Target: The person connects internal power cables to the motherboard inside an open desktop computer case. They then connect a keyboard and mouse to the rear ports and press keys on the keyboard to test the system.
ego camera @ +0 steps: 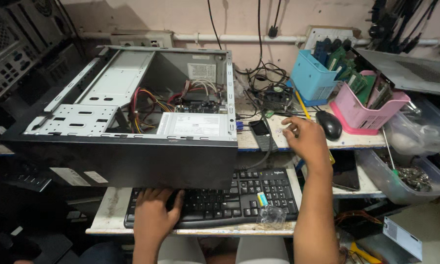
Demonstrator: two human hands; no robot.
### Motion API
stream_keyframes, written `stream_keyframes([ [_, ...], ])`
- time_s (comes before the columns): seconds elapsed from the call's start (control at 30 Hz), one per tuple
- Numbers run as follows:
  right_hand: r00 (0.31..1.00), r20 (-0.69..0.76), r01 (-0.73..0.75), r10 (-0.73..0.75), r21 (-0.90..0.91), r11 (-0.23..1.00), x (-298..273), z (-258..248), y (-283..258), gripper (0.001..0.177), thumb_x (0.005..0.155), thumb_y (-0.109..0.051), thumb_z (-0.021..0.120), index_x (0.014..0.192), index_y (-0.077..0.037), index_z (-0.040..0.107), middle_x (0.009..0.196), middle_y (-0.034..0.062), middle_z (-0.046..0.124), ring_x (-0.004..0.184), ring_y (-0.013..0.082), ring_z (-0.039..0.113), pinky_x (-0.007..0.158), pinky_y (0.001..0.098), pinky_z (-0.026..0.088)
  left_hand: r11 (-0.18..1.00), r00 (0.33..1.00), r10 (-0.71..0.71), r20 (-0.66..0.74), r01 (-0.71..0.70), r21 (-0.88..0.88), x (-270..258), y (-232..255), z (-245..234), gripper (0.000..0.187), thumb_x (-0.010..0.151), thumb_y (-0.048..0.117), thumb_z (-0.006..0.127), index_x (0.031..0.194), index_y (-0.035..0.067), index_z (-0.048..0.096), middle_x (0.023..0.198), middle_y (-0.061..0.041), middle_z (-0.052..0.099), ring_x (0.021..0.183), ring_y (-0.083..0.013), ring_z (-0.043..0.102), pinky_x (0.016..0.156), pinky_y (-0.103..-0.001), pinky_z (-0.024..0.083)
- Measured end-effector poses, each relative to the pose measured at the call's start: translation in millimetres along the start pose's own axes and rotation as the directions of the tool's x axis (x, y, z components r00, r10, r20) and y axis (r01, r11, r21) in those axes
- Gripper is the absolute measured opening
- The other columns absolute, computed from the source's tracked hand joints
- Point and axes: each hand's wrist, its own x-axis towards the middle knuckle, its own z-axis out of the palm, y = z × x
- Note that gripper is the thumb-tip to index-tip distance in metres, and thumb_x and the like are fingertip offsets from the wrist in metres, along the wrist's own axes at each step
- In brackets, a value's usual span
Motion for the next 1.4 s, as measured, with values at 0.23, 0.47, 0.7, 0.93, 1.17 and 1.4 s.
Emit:
stream_keyframes([
  [0.23,0.998,-0.038,0.045,-0.043,0.071,0.996,3.1,5.3,-2.6,0.028,0.085,-0.005,0.072,0.113,-0.010,0.073,0.091,0.0137,0.075,0.079,0.0305,0.073,0.071,0.0409,0.055,1.000,0.999,-0.026,0.044,0.027,-0.011,-0.1,0.3,-5.0,0.030,0.083,0.035,0.073,0.085,0.006,0.077,0.092,-0.012,0.075,0.090,-0.0341,0.067,0.090,-0.045,0.050],
  [0.47,0.997,-0.055,0.069,-0.061,0.147,0.987,2.8,8.5,3.2,0.028,0.087,0.002,0.067,0.113,-0.007,0.071,0.092,0.0175,0.075,0.084,0.0296,0.074,0.077,0.0386,0.057,0.996,0.993,0.085,-0.085,-0.087,-0.014,-0.3,2.3,-0.9,0.027,0.080,0.032,0.074,0.085,0.006,0.077,0.091,-0.014,0.075,0.093,-0.0371,0.067,0.089,-0.050,0.048],
  [0.7,0.997,-0.044,0.073,-0.069,0.094,0.993,0.8,6.3,-6.0,0.027,0.085,-0.002,0.071,0.111,-0.006,0.073,0.095,0.0166,0.075,0.086,0.0309,0.073,0.077,0.0405,0.056,0.999,0.998,0.024,-0.057,-0.026,-0.032,-0.9,-0.2,-0.2,0.028,0.080,0.033,0.074,0.084,0.005,0.077,0.092,-0.014,0.076,0.091,-0.0355,0.067,0.091,-0.047,0.049],
  [0.93,0.998,0.019,0.053,-0.054,0.029,0.998,3.9,8.6,2.1,0.022,0.086,-0.009,0.072,0.107,-0.008,0.075,0.095,0.0162,0.076,0.087,0.0307,0.074,0.079,0.0415,0.056,0.998,0.999,0.019,-0.037,-0.021,-0.058,-0.8,2.0,-5.5,0.028,0.080,0.033,0.074,0.086,0.005,0.078,0.091,-0.014,0.076,0.089,-0.0370,0.067,0.088,-0.046,0.049],
  [1.17,0.998,-0.016,0.059,-0.058,0.043,0.997,2.4,10.3,13.9,0.018,0.087,-0.012,0.074,0.104,-0.008,0.075,0.093,0.0168,0.076,0.086,0.0318,0.074,0.078,0.0421,0.057,0.998,0.998,0.055,-0.043,-0.056,-0.022,2.8,3.9,0.7,0.029,0.080,0.034,0.074,0.080,0.005,0.076,0.088,-0.014,0.075,0.090,-0.0362,0.068,0.088,-0.048,0.049],
  [1.4,0.998,-0.029,0.056,-0.056,0.010,0.998,2.7,9.7,3.6,0.021,0.085,-0.017,0.075,0.105,-0.010,0.076,0.092,0.0177,0.075,0.086,0.0320,0.073,0.078,0.0421,0.056,0.998,0.997,0.039,-0.064,-0.042,-0.046,-1.8,-1.2,-0.5,0.026,0.081,0.033,0.074,0.084,0.007,0.077,0.089,-0.013,0.076,0.090,-0.0353,0.067,0.088,-0.048,0.049],
])
